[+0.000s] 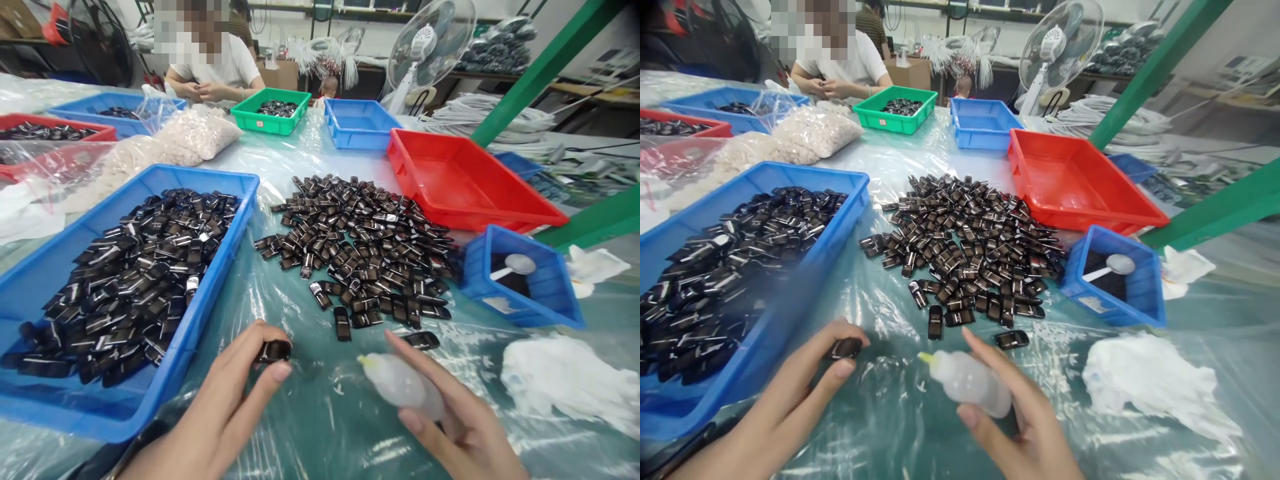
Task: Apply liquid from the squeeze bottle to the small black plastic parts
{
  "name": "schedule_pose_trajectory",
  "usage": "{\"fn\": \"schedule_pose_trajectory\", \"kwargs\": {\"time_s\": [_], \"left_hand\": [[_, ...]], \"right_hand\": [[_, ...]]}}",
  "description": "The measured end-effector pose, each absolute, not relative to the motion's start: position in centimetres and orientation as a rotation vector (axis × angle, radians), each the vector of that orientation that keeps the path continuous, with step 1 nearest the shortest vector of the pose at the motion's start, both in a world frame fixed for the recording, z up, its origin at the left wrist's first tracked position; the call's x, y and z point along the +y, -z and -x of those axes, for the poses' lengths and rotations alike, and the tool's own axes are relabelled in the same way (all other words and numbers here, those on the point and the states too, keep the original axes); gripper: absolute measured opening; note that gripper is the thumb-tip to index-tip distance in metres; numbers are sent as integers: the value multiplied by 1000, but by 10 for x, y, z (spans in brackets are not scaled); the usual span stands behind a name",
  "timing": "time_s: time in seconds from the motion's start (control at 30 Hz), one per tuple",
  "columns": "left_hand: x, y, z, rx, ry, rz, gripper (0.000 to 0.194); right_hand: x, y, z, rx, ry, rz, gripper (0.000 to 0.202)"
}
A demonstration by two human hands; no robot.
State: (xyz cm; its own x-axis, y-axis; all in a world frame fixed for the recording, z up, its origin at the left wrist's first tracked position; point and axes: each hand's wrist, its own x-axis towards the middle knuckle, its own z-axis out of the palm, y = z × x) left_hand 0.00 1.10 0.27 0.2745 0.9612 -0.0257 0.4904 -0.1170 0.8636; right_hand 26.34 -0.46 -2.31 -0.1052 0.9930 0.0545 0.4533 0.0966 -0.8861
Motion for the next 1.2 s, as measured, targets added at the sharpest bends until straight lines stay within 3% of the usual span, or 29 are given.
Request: {"fn": "schedule_pose_trajectory", "kwargs": {"time_s": [0.2, 0.33, 0.4, 0.6, 0.77, 0.83, 0.93, 1.03, 1.2], "left_hand": [[10, -5, -3, 1404, -674, -1678, 24], [9, -8, -3, 1333, -682, -1701, 29], [7, -8, -2, 1315, -650, -1709, 29], [-6, -6, -3, 1280, -650, -1762, 22], [-12, -10, 1, 1152, -606, -1975, 11], [-12, -10, 3, 1134, -607, -2034, 15], [-13, -8, 6, 1084, -609, -2090, 18], [-14, -5, 6, 1042, -592, -2104, 19], [-13, -8, 2, 993, -585, -2067, 10]], "right_hand": [[11, 27, -259, -1669, -899, 1422, 32], [6, 22, -252, -1599, -497, 1463, 44], [-1, 17, -247, -1595, -330, 1346, 34], [-15, 19, -226, -2285, -427, 1196, 29], [-9, 24, -213, -2261, -482, 1248, 25], [-8, 15, -210, -2171, -599, 1262, 20], [-11, -1, -205, -1719, -1165, 1245, 8], [-16, -11, -199, -1204, -1658, 1080, 17], [-19, -12, -191, -963, -1914, 962, 23]]}}
